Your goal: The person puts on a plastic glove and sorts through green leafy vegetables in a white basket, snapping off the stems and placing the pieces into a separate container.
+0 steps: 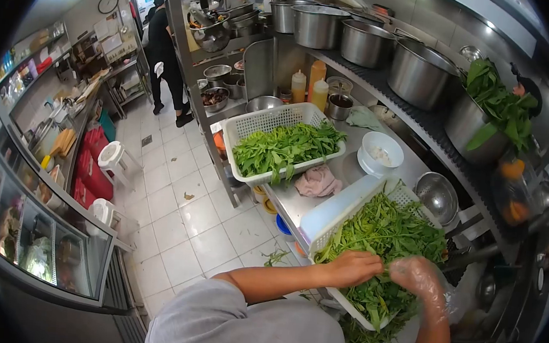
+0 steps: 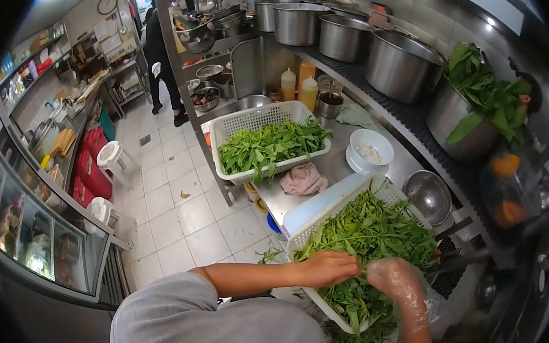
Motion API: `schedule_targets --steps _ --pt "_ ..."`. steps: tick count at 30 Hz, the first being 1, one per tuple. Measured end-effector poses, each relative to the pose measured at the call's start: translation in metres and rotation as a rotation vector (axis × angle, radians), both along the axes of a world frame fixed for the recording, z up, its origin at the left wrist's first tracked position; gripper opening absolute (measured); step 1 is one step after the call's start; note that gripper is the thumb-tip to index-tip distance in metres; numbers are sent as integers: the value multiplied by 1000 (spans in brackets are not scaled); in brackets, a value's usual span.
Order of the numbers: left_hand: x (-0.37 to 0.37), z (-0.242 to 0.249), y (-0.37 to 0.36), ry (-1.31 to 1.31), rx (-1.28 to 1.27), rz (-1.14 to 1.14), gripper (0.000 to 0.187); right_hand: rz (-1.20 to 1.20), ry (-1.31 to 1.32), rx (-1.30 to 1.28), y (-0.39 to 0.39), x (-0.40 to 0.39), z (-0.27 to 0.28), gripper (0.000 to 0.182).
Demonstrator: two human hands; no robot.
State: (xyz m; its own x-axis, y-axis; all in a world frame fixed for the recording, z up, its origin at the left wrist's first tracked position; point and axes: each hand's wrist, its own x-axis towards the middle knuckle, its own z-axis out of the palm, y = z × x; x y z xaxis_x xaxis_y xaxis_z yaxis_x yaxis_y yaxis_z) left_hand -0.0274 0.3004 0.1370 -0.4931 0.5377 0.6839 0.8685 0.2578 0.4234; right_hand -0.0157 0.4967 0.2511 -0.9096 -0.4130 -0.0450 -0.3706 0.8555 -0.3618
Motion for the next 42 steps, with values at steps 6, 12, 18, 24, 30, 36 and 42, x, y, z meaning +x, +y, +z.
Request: schedule_targets --steps 6,12,18,24,30,36,42 --pt "0 4 -3 -9 1 -48 17 -66 201 183 -18 8 -9 11" --pt "-1 6 -7 -227 83 25 17 -532 60 -885 48 -34 -43 15" --pt "-7 -10 -12 -777 216 152 15 -666 489 -1746 97 1 19 21" --pt "-10 -8 -15 -850 204 196 10 -370 367 -1757 111 45 18 16" --pt "-5 1 -5 -1063 328 72 18 -523 385 -682 62 69 31 17" --pt "-3 7 -2 -1432 461 -46 16 -263 350 -225 40 54 -3 16" --pt "3 8 1 -1390 457 -87 16 -169 588 -11 17 34 -21 12"
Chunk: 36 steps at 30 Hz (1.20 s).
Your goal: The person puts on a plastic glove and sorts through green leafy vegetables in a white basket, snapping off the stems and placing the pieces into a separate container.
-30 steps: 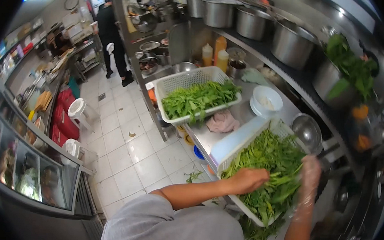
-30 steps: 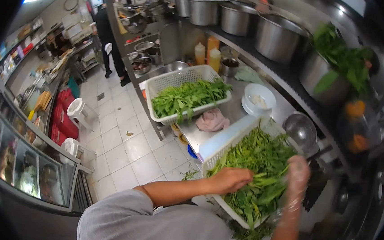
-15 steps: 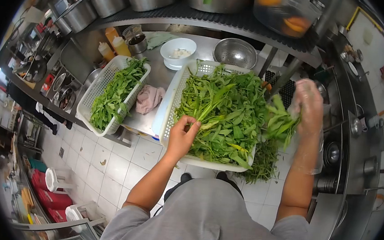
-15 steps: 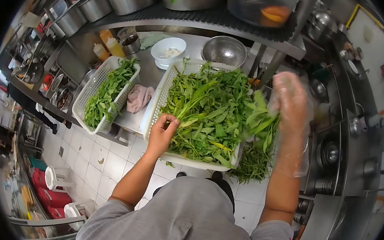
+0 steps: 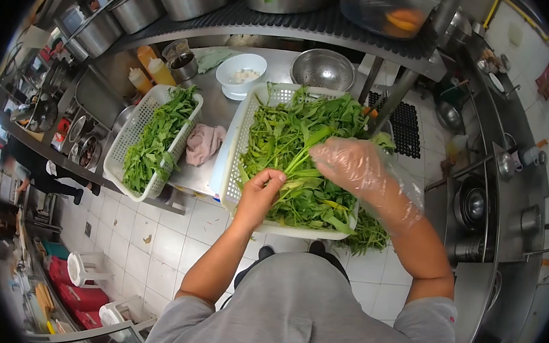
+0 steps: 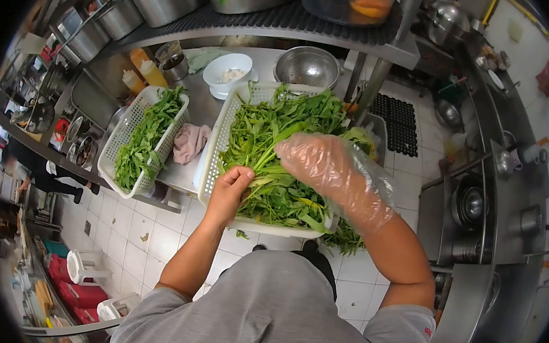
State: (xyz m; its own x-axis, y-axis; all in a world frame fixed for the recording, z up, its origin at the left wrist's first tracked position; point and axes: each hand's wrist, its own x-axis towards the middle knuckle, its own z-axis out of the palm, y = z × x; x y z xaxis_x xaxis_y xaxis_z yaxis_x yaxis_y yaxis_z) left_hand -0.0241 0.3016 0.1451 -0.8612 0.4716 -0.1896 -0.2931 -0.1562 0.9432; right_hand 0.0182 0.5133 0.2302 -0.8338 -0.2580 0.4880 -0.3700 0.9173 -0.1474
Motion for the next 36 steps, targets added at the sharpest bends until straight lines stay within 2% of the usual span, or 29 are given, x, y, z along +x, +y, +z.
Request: schedule_targets --steps 2,8,11,13,14,16,18,20,21,23,24,26,28,29,30,32,35,36 --pt "2 0 0 35 -5 -17 15 23 2 151 -4 -7 -7 5" --pt "6 3 1 -45 86 -36 12 -3 42 120 -14 -10 -27 6" --pt "4 -2 -3 -26 107 -53 12 67 105 -15 -13 -6 -34 3" --pt "7 1 2 2 112 -18 13 60 103 -359 -13 -4 -35 2" --pt "8 2 4 29 117 18 15 60 103 -358 -10 -3 -32 2" --pt "7 -3 2 28 112 17 13 -274 -215 -1244 5 -1 -20 5" --pt "4 -2 -1 34 107 18 12 -183 -24 -1509 45 1 -20 10" --pt "7 2 -2 69 -30 42 11 -227 51 -1675 65 9 -3 13" --pt "7 1 -2 68 -30 41 11 -229 51 -1675 73 9 -1 13" --pt "5 -4 1 238 -149 87 12 -196 389 -1647 82 10 3 15" --pt "4 -7 2 239 -148 82 12 -200 394 -1645 82 13 5 15" --pt "2 -10 6 585 -237 142 14 -57 188 -1613 73 25 20 18" --pt "4 -1 8 673 -262 132 14 -369 -146 -988 51 39 49 13" --pt "6 2 9 758 -288 126 14 -167 33 -684 44 32 36 11" --pt "7 3 10 757 -288 118 14 -40 -5 -596 37 31 29 11" --pt "8 4 11 769 -287 103 12 4 38 -287 16 29 24 11" --pt "11 5 11 786 -272 83 12 14 -34 -179 9 22 11 9" --pt "12 7 11 787 -271 86 12 24 -5 -49 5 19 9 8"
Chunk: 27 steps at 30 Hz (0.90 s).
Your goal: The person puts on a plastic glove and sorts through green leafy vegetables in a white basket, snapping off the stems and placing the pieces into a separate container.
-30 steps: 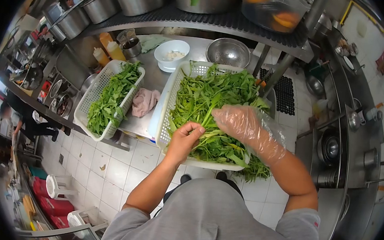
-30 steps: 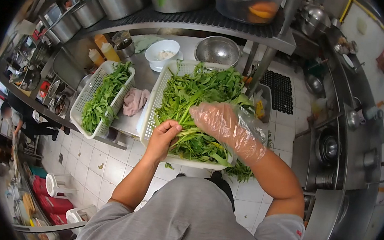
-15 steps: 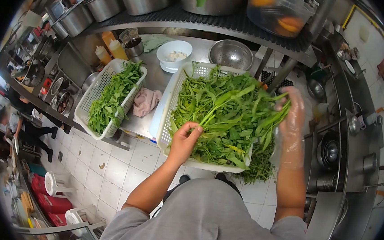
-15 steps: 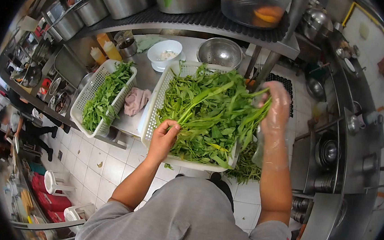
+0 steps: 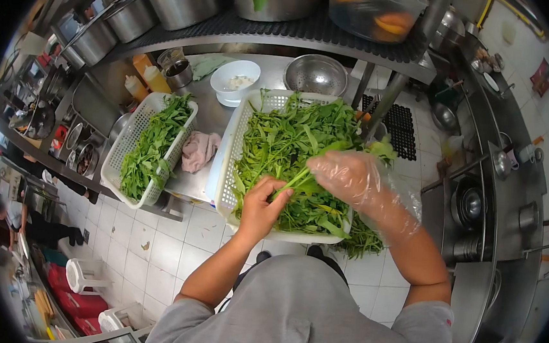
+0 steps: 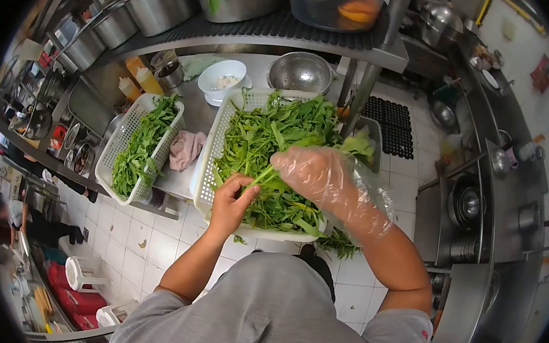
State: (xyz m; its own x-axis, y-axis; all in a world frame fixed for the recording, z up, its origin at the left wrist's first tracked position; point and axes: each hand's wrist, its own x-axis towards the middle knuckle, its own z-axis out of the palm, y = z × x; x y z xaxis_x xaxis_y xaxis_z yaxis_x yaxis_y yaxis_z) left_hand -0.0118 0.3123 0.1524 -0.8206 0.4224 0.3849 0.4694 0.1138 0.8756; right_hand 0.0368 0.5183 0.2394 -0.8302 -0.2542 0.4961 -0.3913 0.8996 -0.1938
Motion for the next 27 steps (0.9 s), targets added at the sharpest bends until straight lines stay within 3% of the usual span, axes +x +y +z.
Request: schedule_targets --steps 1,4,6,11,13,14,15,16,19,24,27 --pt "2 2 -1 -81 15 -36 13 13 31 130 -2 -3 -3 7" --pt "5 3 -7 -236 55 -77 14 70 71 121 -5 -12 -22 9" --pt "6 4 -10 -538 127 -98 14 96 60 118 -6 -13 -26 11" --pt "10 4 -10 -573 149 -115 15 103 101 -5 -14 -15 -31 13" --pt "11 6 -10 -540 140 -132 16 122 52 -576 -13 -22 -30 11" --pt "9 5 -11 -475 112 -123 16 15 59 -735 -4 -31 -28 7" --pt "7 5 -11 -407 85 -115 15 -271 -216 -1188 13 -31 -20 10" --pt "6 3 -13 -404 88 -124 15 -71 -183 -1510 35 -32 -22 16" --pt "3 -7 -20 -652 227 -15 12 20 -108 -1640 59 -32 -16 19" --pt "-6 -2 -26 -713 343 7 13 176 -218 -1792 78 -12 -17 17" --pt "-9 7 -25 -678 357 46 12 151 -174 -1796 80 -7 -20 17"
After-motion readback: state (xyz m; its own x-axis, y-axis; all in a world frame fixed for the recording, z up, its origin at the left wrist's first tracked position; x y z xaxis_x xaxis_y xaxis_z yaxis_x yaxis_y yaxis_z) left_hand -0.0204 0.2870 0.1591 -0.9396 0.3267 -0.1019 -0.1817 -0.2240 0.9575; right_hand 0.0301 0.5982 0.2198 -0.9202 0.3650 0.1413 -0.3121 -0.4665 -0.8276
